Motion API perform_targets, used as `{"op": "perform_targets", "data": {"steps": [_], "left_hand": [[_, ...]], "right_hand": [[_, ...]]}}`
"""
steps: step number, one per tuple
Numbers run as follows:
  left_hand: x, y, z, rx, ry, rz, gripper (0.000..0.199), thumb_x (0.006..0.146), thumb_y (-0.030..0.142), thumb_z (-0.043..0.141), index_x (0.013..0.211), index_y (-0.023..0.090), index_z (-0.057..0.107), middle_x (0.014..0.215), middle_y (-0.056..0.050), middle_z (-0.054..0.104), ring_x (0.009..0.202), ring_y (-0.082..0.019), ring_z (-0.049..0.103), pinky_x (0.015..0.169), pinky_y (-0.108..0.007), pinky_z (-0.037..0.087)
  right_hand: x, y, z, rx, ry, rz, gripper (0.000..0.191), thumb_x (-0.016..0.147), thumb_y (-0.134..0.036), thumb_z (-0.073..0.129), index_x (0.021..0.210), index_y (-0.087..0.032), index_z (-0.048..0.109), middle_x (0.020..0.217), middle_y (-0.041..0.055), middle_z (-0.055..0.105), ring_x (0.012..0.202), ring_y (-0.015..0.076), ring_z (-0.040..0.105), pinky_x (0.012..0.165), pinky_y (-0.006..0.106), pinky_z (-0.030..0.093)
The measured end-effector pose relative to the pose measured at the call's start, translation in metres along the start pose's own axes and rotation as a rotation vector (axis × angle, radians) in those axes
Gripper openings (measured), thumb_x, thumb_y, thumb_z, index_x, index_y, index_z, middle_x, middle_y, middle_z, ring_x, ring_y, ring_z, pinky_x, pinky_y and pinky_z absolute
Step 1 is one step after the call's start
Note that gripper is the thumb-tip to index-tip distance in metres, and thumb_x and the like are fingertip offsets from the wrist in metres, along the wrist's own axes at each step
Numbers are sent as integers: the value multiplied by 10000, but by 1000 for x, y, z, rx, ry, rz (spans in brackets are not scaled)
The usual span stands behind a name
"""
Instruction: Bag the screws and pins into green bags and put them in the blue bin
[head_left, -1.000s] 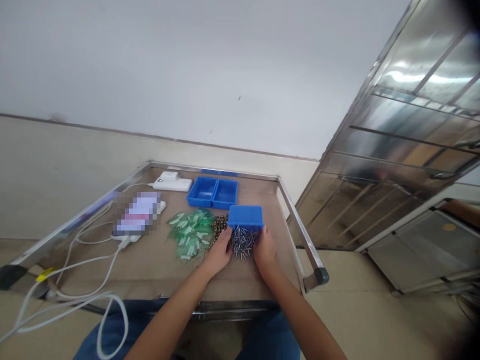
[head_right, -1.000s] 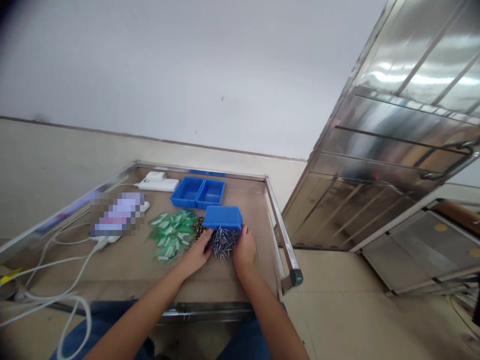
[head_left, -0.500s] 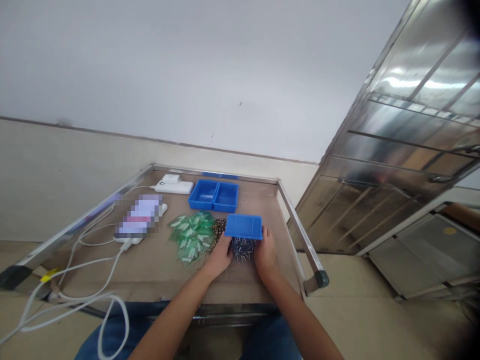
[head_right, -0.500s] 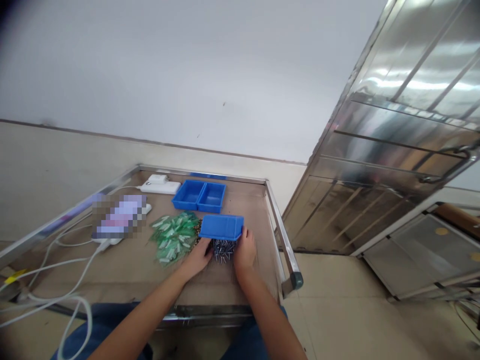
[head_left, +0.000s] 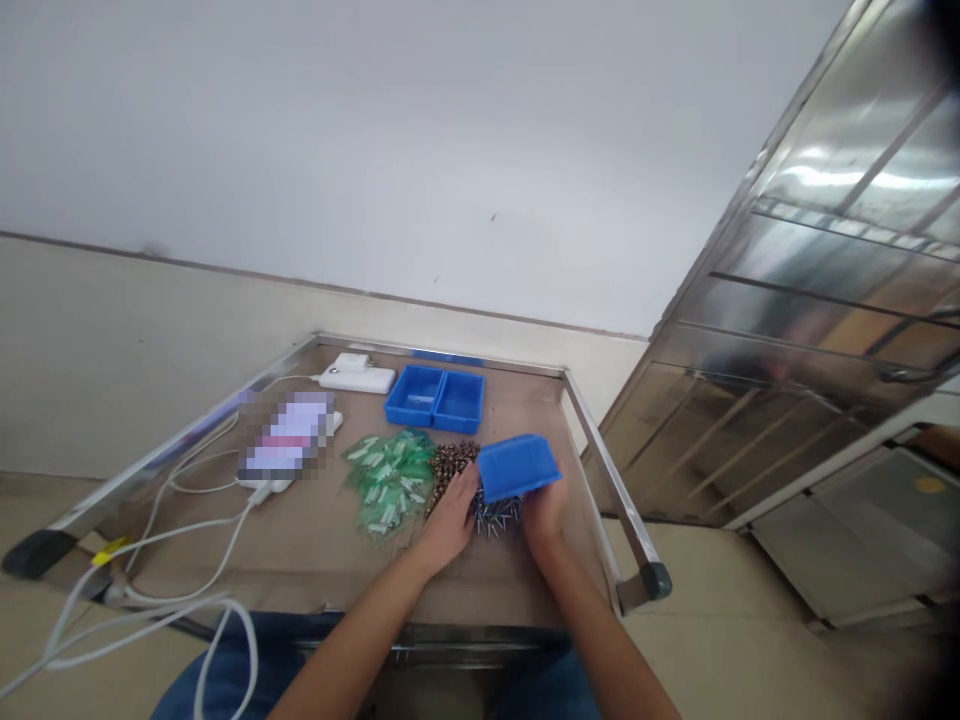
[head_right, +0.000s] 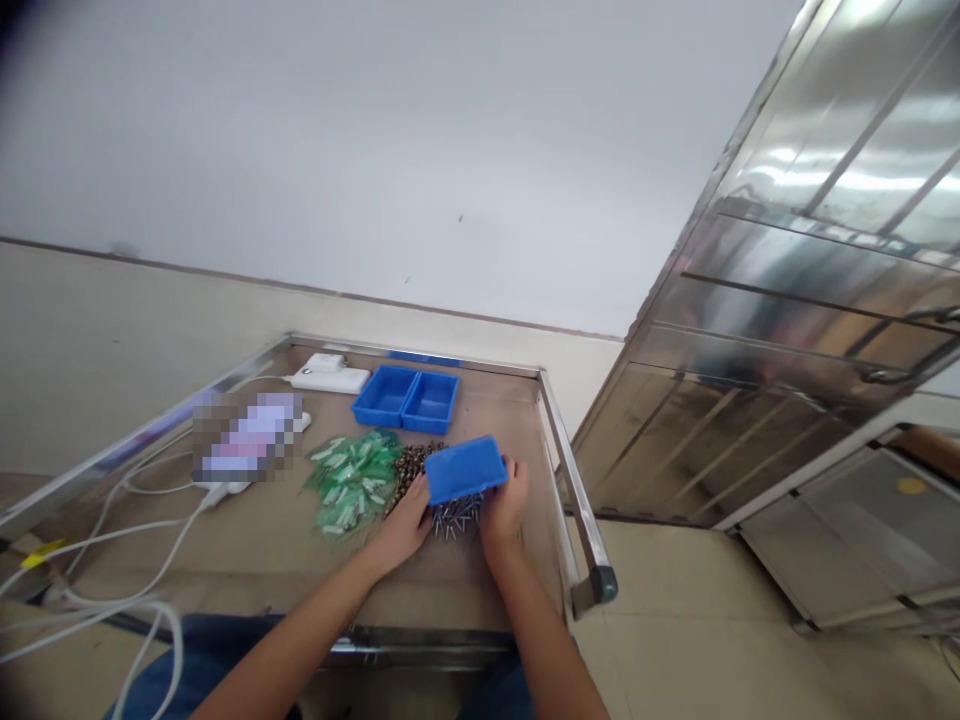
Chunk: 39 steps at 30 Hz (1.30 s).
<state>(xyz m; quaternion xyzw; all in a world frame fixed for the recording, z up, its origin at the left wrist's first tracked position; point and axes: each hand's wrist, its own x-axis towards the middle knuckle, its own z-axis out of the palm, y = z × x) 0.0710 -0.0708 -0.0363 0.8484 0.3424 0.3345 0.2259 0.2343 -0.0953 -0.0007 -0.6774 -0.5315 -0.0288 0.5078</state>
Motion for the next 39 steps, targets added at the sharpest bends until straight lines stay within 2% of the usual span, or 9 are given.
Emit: {"op": "perform_targets", "data": {"steps": [3, 7, 16, 23, 28, 31, 35, 37, 39], "left_hand": [[1, 5, -4, -14, -6, 12, 782, 624, -77, 322, 1315, 195, 78, 1375, -57, 179, 1253, -188, 139, 1024, -443, 143], [2, 7, -7, -27, -22, -2, 792, 636, -75, 300, 1318, 213, 19, 1380, -49, 157, 1256, -186, 123, 1023, -453, 128], [-1, 7, -9, 9, -72, -6, 782, 639, -75, 290, 1314, 237, 50, 1372, -25, 191, 1253, -168, 142, 1020, -461, 141], [0, 17, -14, 43, -221, -5, 755, 608, -78, 300, 1281, 256, 222, 1356, 1, 238, 1253, -172, 144, 1010, -491, 149], [1, 17, -14, 70, -267, -19, 755, 600, -80, 290, 1280, 245, 230, 1360, -3, 227, 1255, -164, 131, 1011, -486, 157], [1, 16, -14, 70, -282, -33, 765, 587, -80, 290, 1280, 240, 231, 1360, -3, 228, 1255, -159, 131, 1012, -482, 159], [1, 16, -13, 50, -265, -37, 769, 584, -81, 294, 1278, 245, 235, 1358, -1, 233, 1254, -160, 135, 1013, -484, 149], [0, 16, -14, 32, -232, -31, 764, 594, -83, 293, 1277, 255, 236, 1354, 0, 245, 1253, -162, 144, 1012, -491, 144], [-1, 14, -15, 14, -192, -19, 748, 611, -83, 294, 1274, 260, 242, 1347, -6, 264, 1250, -165, 157, 1010, -495, 145]], "right_hand": [[13, -1, 2, -90, 79, 0, 214, 798, -219, 309, 769, -147, 509, 749, 64, 479, 732, 182, 435, 664, 309, 328], [31, 4, 10, -227, 135, 39, 256, 815, -272, 295, 765, -138, 507, 680, 58, 481, 666, 179, 438, 605, 291, 320], [50, 38, 48, -287, -16, 159, 310, 789, -294, 287, 643, -131, 508, 635, 85, 532, 594, 168, 469, 547, 264, 311], [70, 37, 64, -176, -110, 216, 432, 812, -371, 232, 630, -126, 539, 561, 72, 555, 503, 139, 453, 490, 243, 281], [76, 36, 77, -129, -101, 268, 458, 818, -398, 210, 673, -126, 548, 562, 67, 563, 505, 137, 458, 497, 238, 290], [83, 36, 83, -81, -142, 275, 483, 820, -421, 190, 688, -126, 549, 577, 70, 569, 535, 146, 482, 516, 240, 312], [91, 31, 77, -31, -213, 343, 515, 818, -452, 174, 751, -110, 553, 671, 118, 598, 630, 184, 540, 553, 263, 349], [86, 27, 63, -12, -216, 379, 527, 817, -459, 171, 788, -93, 550, 727, 146, 604, 682, 202, 557, 584, 280, 370], [68, 25, 43, -1, -202, 376, 534, 817, -457, 169, 808, -86, 552, 761, 159, 607, 711, 212, 565, 618, 299, 388]]}}
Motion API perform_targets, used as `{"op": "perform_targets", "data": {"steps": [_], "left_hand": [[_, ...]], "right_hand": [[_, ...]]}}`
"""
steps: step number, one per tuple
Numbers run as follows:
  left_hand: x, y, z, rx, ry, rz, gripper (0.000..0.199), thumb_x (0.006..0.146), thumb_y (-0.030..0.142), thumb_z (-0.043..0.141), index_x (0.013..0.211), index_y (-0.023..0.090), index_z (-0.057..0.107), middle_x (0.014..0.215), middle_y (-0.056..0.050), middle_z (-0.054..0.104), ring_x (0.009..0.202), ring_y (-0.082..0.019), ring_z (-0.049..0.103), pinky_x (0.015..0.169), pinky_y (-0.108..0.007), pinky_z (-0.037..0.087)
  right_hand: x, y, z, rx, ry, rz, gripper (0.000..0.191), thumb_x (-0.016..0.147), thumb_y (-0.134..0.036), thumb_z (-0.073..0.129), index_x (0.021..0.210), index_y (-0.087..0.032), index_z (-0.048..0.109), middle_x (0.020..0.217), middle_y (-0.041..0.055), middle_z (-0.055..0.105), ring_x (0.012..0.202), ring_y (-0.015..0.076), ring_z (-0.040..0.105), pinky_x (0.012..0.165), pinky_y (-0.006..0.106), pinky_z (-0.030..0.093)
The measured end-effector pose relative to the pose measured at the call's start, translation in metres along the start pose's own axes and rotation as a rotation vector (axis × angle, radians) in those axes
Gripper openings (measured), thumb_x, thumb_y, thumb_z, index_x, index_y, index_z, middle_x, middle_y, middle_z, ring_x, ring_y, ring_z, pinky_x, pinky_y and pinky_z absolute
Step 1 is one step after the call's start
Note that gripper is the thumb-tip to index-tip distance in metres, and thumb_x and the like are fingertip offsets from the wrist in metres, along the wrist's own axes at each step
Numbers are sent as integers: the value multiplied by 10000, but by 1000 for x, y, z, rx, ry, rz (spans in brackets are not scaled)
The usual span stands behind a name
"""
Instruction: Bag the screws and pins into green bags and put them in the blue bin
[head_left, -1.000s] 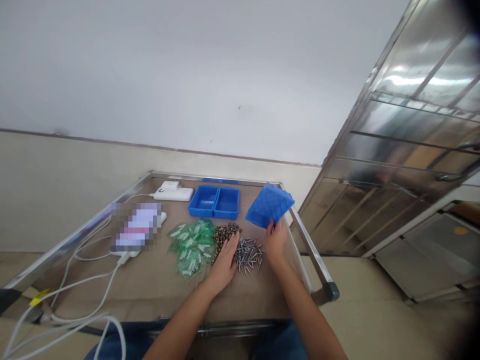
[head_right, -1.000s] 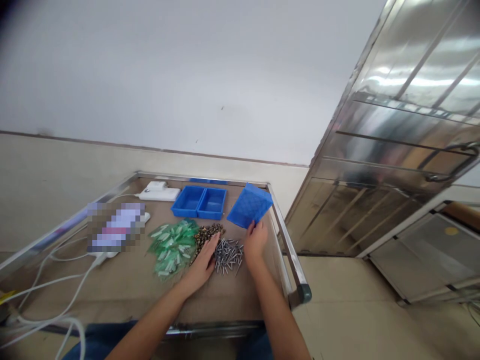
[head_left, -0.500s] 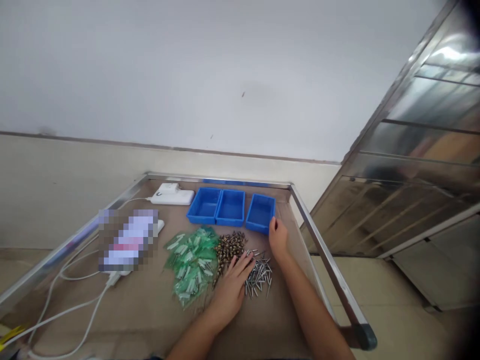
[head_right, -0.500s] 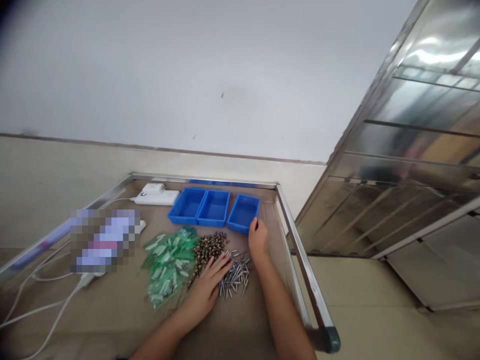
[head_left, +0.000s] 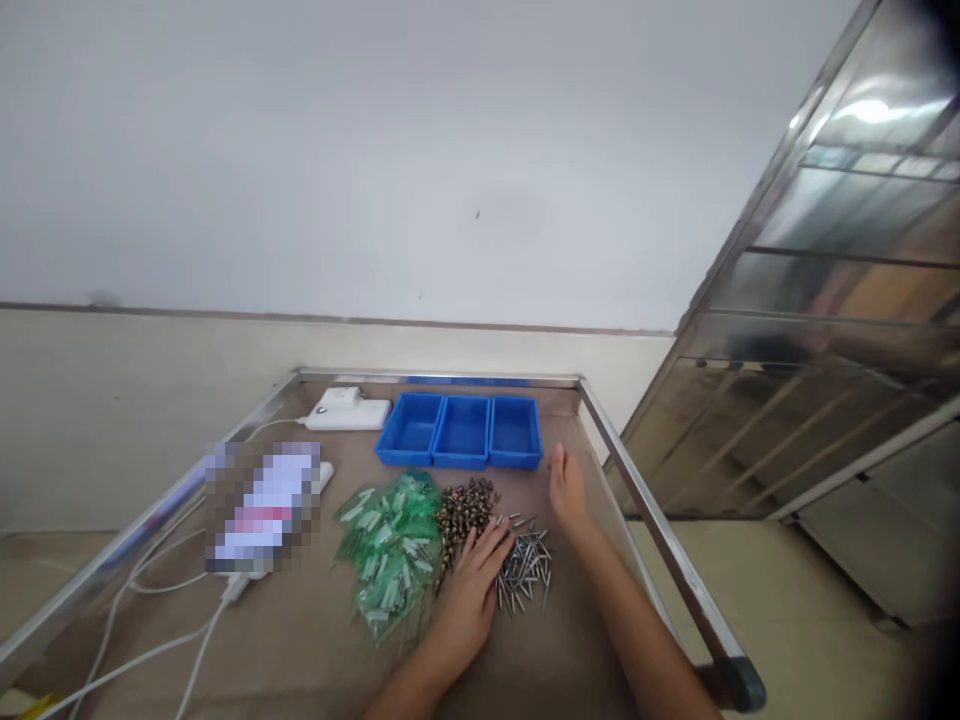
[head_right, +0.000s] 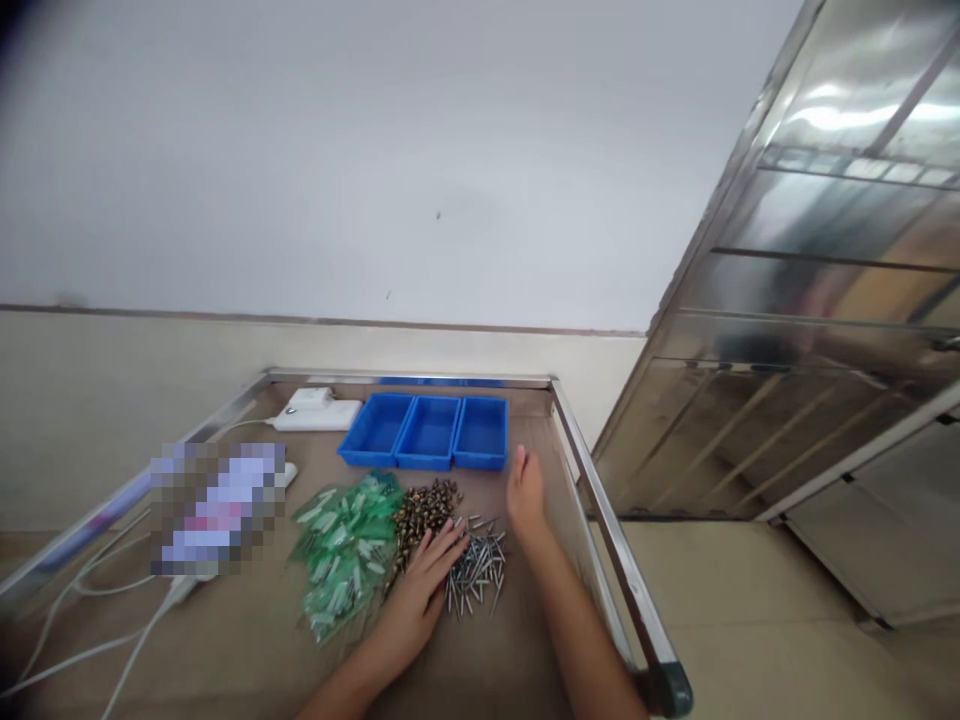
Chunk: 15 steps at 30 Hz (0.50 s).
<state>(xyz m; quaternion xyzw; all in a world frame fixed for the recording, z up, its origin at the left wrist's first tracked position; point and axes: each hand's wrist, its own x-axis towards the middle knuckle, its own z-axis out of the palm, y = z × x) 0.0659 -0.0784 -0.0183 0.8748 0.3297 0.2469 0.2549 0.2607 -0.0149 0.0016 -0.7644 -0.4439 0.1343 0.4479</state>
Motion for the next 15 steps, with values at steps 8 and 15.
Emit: {"op": "perform_targets", "data": {"steps": [8, 15], "left_hand": [[-2, 2, -10, 45, 127, 64, 534, 765, 4, 287, 1243, 238, 313, 1320, -37, 322, 1239, -165, 199, 1007, -473, 178], [-36, 4, -24, 136, 148, 73, 474, 788, 52, 303, 1230, 221, 337, 1307, -43, 346, 1236, -171, 208, 1009, -459, 170]], "right_hand": [[-118, 31, -20, -234, -154, -305, 475, 814, -430, 263, 1170, -171, 442, 1258, 109, 390, 1174, 226, 315, 934, 406, 247], [-133, -12, 5, -499, -82, -335, 509, 812, -405, 303, 1215, -104, 376, 1265, 215, 334, 1172, 293, 293, 911, 476, 203]]}}
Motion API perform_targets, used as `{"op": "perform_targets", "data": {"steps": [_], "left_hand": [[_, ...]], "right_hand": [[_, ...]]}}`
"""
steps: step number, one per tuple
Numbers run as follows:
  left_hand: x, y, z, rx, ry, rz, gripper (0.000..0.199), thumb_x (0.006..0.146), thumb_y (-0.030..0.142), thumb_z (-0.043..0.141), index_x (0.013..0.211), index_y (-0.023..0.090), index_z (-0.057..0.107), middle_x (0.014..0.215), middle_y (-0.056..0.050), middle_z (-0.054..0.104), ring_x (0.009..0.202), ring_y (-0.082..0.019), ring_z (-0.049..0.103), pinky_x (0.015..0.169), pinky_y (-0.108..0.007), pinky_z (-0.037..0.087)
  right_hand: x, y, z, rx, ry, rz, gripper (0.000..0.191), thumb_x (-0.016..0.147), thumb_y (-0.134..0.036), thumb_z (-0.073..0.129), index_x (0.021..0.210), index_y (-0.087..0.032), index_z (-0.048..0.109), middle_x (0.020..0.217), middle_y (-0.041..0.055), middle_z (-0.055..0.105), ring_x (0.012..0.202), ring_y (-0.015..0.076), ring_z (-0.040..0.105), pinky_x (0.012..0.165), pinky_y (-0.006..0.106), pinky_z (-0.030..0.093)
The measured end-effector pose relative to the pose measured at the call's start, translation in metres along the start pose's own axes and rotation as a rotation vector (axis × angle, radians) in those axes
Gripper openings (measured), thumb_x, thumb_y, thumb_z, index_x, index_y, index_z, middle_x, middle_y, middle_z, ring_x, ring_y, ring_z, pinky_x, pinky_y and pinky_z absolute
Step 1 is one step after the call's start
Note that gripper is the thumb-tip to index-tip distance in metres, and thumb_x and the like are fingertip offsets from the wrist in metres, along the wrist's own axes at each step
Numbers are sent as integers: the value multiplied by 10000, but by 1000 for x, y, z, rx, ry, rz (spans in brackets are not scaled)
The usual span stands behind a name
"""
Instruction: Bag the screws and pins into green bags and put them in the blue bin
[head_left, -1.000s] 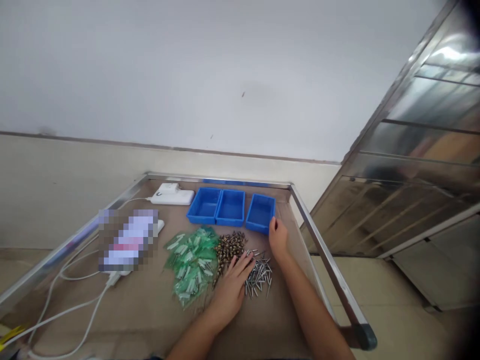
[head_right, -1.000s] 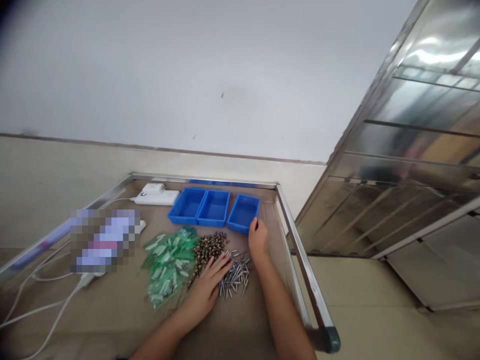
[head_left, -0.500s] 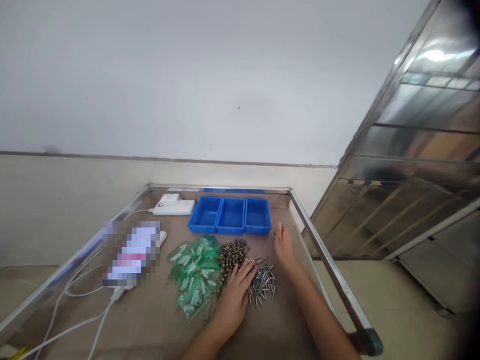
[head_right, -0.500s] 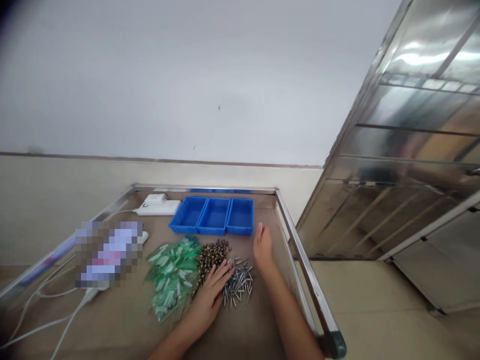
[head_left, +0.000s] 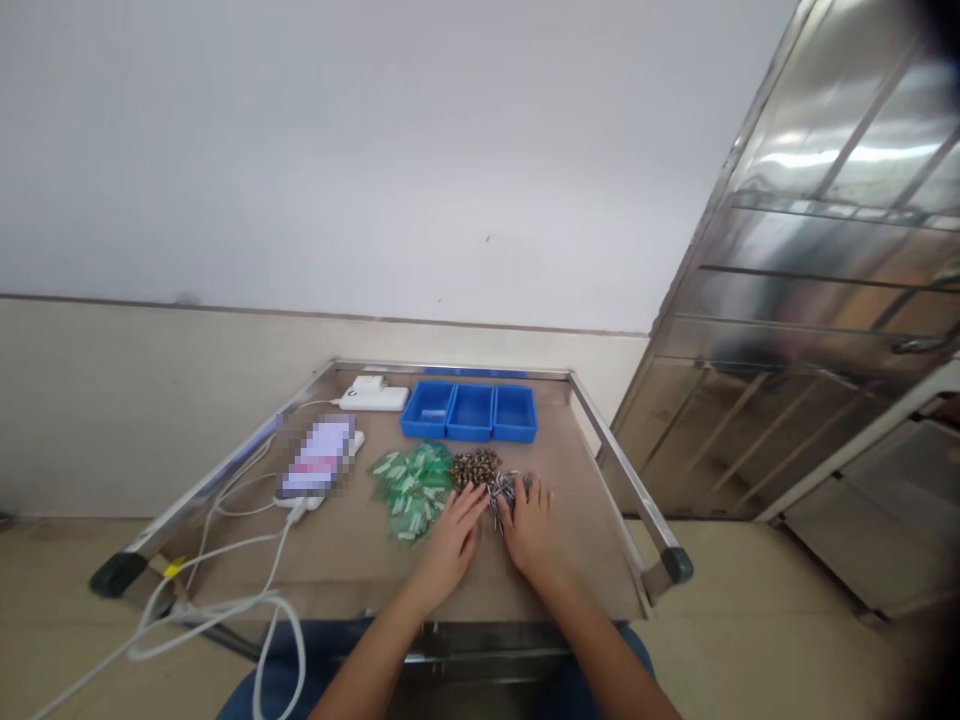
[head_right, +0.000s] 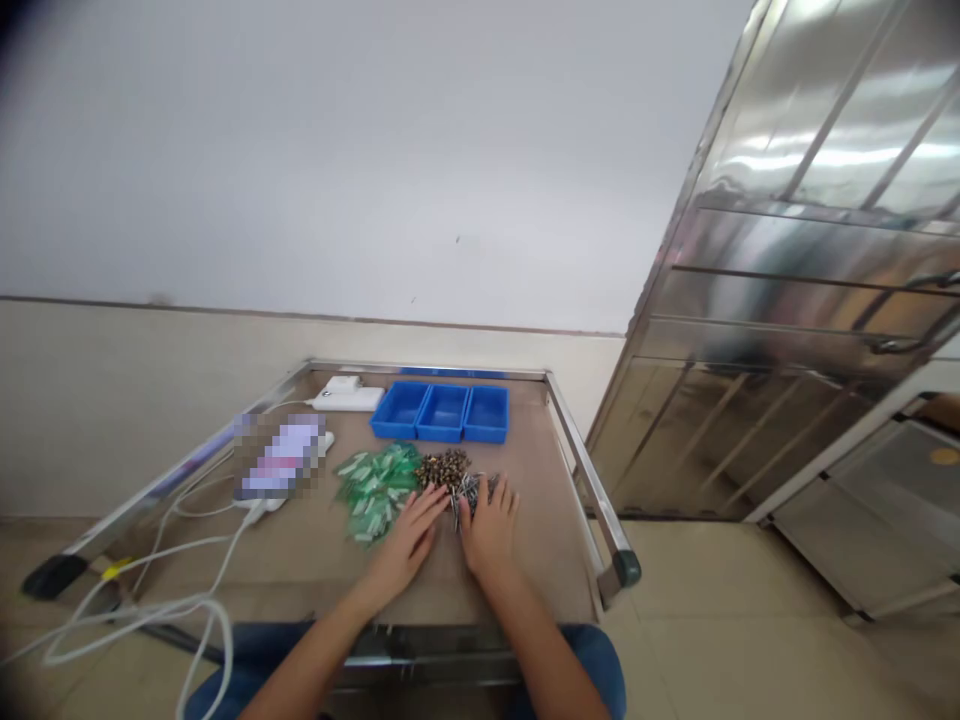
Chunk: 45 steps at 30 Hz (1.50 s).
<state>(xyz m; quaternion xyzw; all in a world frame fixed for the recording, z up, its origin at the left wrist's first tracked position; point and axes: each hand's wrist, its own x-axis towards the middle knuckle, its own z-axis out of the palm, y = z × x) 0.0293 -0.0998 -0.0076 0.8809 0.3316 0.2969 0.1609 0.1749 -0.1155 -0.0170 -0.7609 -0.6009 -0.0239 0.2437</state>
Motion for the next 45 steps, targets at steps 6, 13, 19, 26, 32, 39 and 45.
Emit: {"op": "perform_targets", "data": {"steps": [6, 13, 19, 26, 32, 39, 45], "left_hand": [[-22, -8, -16, 71, 64, -7, 445, 787, 75, 308, 1207, 205, 378, 1274, -65, 394, 1223, -184, 243, 1001, -464, 174], [-24, -32, -30, 202, 98, -82, 435, 774, 92, 330, 1185, 213, 409, 1253, -72, 423, 1206, -208, 280, 973, -485, 199], [-26, -60, -32, 344, 67, -221, 387, 787, 227, 394, 1172, 217, 428, 1281, -93, 380, 1213, -263, 248, 943, -524, 190], [-18, -56, -25, 375, -12, -239, 413, 820, 291, 360, 1228, 233, 350, 1341, -77, 273, 1236, -236, 195, 976, -491, 135], [-10, -51, -24, 417, -58, -285, 435, 825, 263, 346, 1252, 187, 317, 1352, -100, 240, 1242, -243, 170, 981, -489, 136], [-8, -47, -30, 432, -133, -302, 437, 829, 267, 336, 1250, 147, 321, 1339, -116, 263, 1244, -241, 163, 978, -480, 172], [-12, -51, -26, 303, -33, -295, 451, 839, 251, 322, 1278, 190, 239, 1343, -95, 262, 1248, -214, 160, 989, -466, 166]], "right_hand": [[11, -14, 10, -15, 62, 74, 501, 816, -364, 310, 1194, -44, 386, 1242, 264, 334, 1153, 312, 307, 908, 476, 187], [6, -19, 8, 19, 131, 4, 490, 829, -364, 256, 1212, -80, 368, 1272, 229, 307, 1150, 312, 298, 902, 508, 167], [7, -30, 6, 2, 18, -189, 481, 815, -393, 295, 1235, -165, 347, 1354, 128, 188, 1223, 292, 142, 932, 529, 58], [20, -33, 13, 5, -55, -109, 472, 818, -372, 295, 1233, -155, 354, 1343, 131, 219, 1200, 313, 185, 930, 539, 50], [25, -36, 13, -25, -111, -111, 482, 811, -368, 321, 1240, -151, 342, 1328, 138, 254, 1188, 298, 231, 944, 527, 78], [27, -39, 6, -54, -173, -81, 465, 824, -355, 298, 1235, -144, 352, 1327, 134, 261, 1198, 272, 231, 965, 495, 106], [24, -35, 8, -59, -138, -94, 454, 828, -349, 289, 1228, -146, 362, 1312, 137, 291, 1188, 262, 249, 968, 479, 113]]}}
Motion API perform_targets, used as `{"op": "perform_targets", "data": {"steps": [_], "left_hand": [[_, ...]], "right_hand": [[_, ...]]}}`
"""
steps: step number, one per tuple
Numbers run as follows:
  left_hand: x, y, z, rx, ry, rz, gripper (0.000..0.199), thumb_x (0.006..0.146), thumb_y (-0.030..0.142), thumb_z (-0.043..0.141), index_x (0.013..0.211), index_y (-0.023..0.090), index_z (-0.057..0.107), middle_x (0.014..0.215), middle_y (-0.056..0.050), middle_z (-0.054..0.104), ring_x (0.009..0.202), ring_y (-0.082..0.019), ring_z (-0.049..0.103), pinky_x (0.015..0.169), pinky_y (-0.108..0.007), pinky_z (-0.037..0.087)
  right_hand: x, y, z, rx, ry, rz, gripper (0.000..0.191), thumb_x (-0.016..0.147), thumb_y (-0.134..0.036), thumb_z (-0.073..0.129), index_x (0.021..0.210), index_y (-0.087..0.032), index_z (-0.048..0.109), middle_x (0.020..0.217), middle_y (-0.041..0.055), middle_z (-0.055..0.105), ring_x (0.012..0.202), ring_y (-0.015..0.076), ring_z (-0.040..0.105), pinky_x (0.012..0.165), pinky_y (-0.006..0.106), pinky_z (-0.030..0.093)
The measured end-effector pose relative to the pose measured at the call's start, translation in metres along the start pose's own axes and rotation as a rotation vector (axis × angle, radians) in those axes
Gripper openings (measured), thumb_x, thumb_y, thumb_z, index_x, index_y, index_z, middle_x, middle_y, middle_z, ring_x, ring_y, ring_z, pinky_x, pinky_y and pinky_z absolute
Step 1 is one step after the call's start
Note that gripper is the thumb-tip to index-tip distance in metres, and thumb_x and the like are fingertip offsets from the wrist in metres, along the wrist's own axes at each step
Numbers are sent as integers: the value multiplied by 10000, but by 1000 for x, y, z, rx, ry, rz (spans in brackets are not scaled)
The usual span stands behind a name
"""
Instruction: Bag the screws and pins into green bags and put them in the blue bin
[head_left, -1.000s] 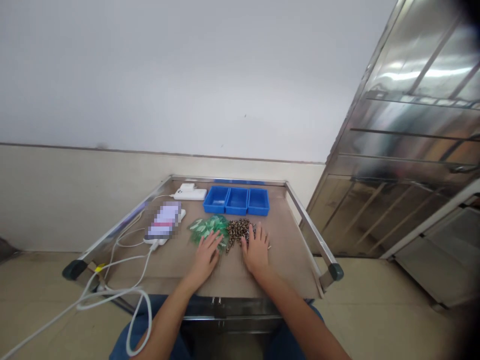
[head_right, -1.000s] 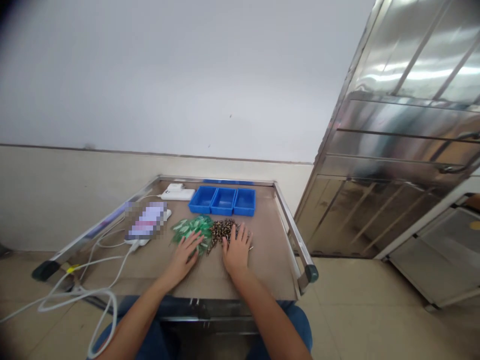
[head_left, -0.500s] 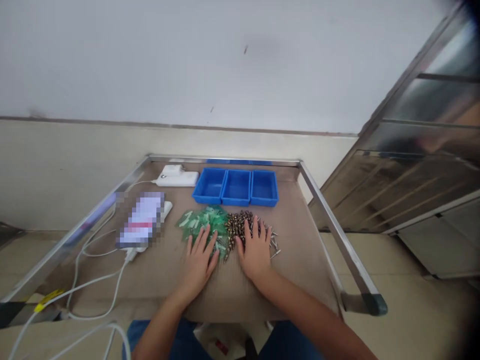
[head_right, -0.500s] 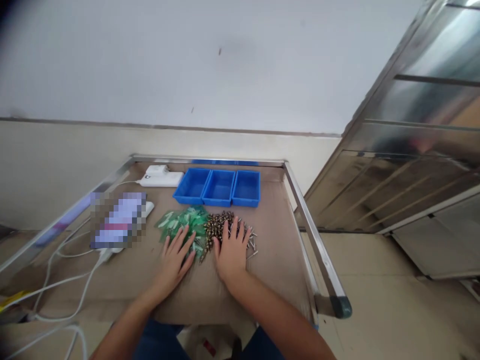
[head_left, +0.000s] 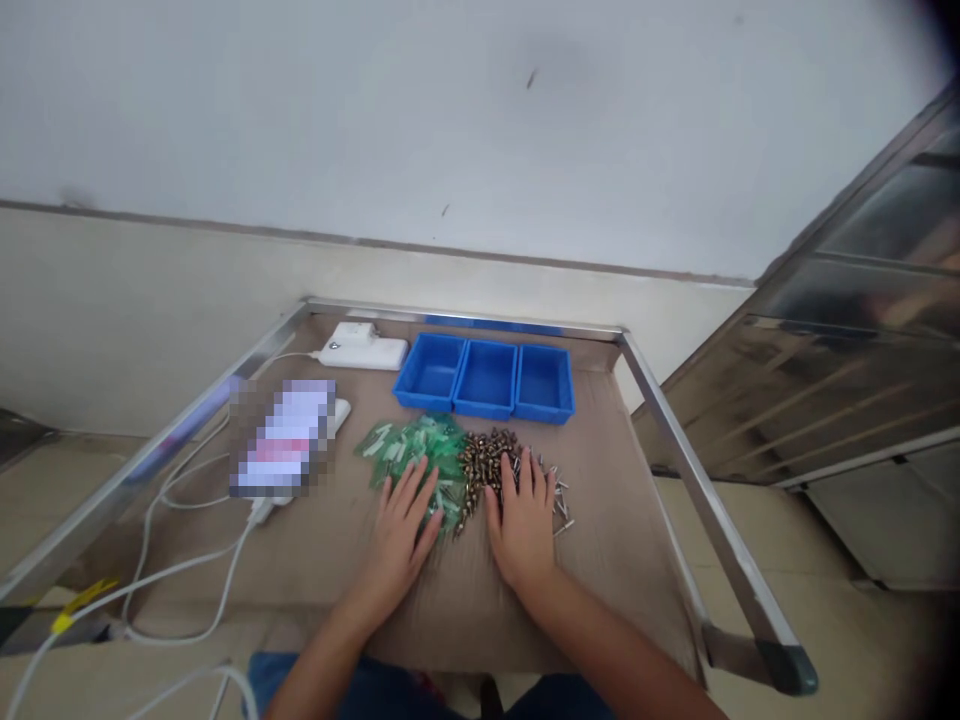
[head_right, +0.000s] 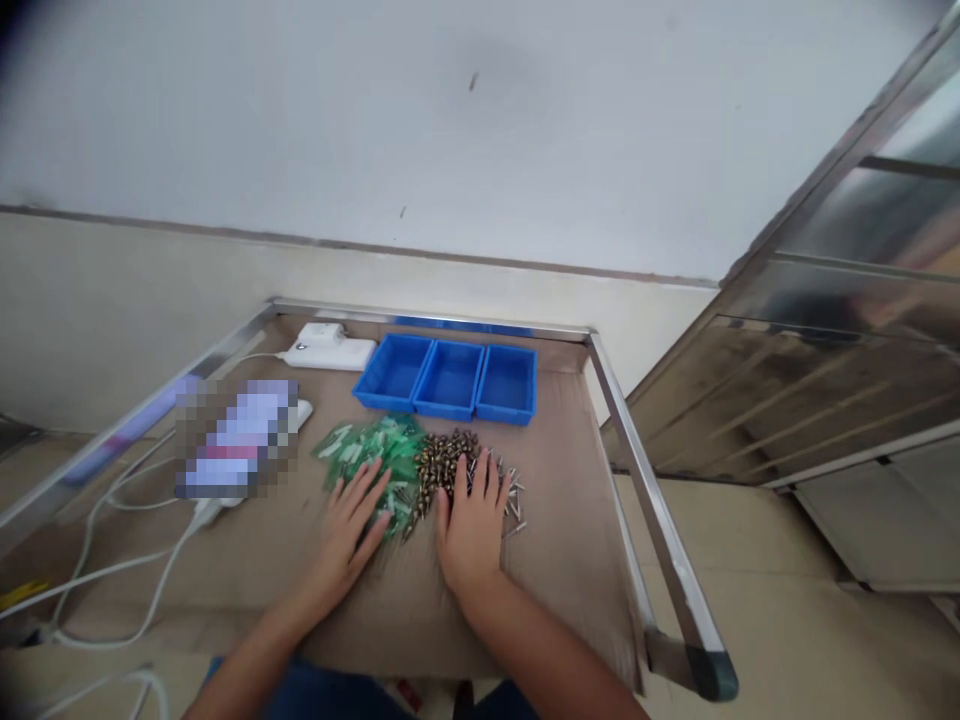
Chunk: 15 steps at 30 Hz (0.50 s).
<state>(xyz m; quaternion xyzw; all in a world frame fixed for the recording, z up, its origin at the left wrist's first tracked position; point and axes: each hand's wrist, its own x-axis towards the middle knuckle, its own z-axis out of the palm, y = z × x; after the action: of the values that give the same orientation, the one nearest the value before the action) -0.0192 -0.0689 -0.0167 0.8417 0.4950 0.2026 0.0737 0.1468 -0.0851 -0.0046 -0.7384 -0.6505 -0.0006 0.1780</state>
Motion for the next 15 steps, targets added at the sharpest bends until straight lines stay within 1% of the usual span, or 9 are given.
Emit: {"op": "perform_targets", "data": {"steps": [2, 5, 7, 10, 12, 14, 15], "left_hand": [[-1, 1, -2, -58, 64, -8, 448, 837, 247, 329, 1272, 193, 239, 1332, -94, 286, 1249, -209, 158, 994, -462, 164], [0, -1, -7, -120, 113, -24, 412, 832, 228, 338, 1240, 203, 284, 1311, -84, 324, 1243, -203, 182, 1000, -461, 156], [5, -9, -10, -129, 172, -43, 387, 824, 225, 350, 1209, 200, 325, 1280, -85, 367, 1232, -203, 217, 999, -464, 157], [18, -27, -12, -68, 254, -119, 400, 792, 250, 403, 1175, 139, 368, 1242, -131, 404, 1207, -233, 270, 988, -467, 178], [27, -38, -13, 26, 231, -195, 430, 766, 282, 440, 1157, 109, 392, 1219, -163, 426, 1185, -273, 300, 965, -495, 194], [34, -46, -16, 85, 137, -243, 396, 757, 297, 449, 1103, 105, 451, 1178, -171, 473, 1135, -287, 374, 943, -513, 215], [36, -48, -18, 96, 95, -243, 372, 761, 296, 439, 1081, 110, 473, 1162, -165, 491, 1115, -281, 400, 939, -511, 222]], "right_hand": [[-2, 1, 1, 1, 23, -9, 452, 827, -338, 294, 1224, -133, 368, 1308, 149, 292, 1183, 267, 253, 965, 484, 108], [-3, 2, 2, 18, 39, -25, 443, 826, -318, 298, 1210, -114, 387, 1295, 162, 309, 1172, 274, 268, 961, 491, 105], [-3, 3, 3, 33, 45, -30, 439, 825, -310, 299, 1202, -109, 396, 1286, 164, 324, 1163, 276, 279, 958, 491, 110], [-2, 4, 5, 41, 58, -28, 433, 823, -304, 306, 1191, -103, 412, 1277, 167, 337, 1154, 283, 289, 954, 487, 119], [-2, 4, 6, 38, 65, -29, 430, 821, -300, 311, 1184, -99, 420, 1274, 170, 341, 1149, 287, 295, 953, 486, 122], [-2, 5, 7, 34, 71, -31, 428, 819, -299, 313, 1181, -99, 424, 1272, 170, 345, 1142, 288, 305, 952, 484, 125], [-2, 5, 7, 32, 74, -31, 426, 819, -299, 313, 1179, -100, 426, 1269, 170, 349, 1138, 289, 310, 951, 484, 126]]}}
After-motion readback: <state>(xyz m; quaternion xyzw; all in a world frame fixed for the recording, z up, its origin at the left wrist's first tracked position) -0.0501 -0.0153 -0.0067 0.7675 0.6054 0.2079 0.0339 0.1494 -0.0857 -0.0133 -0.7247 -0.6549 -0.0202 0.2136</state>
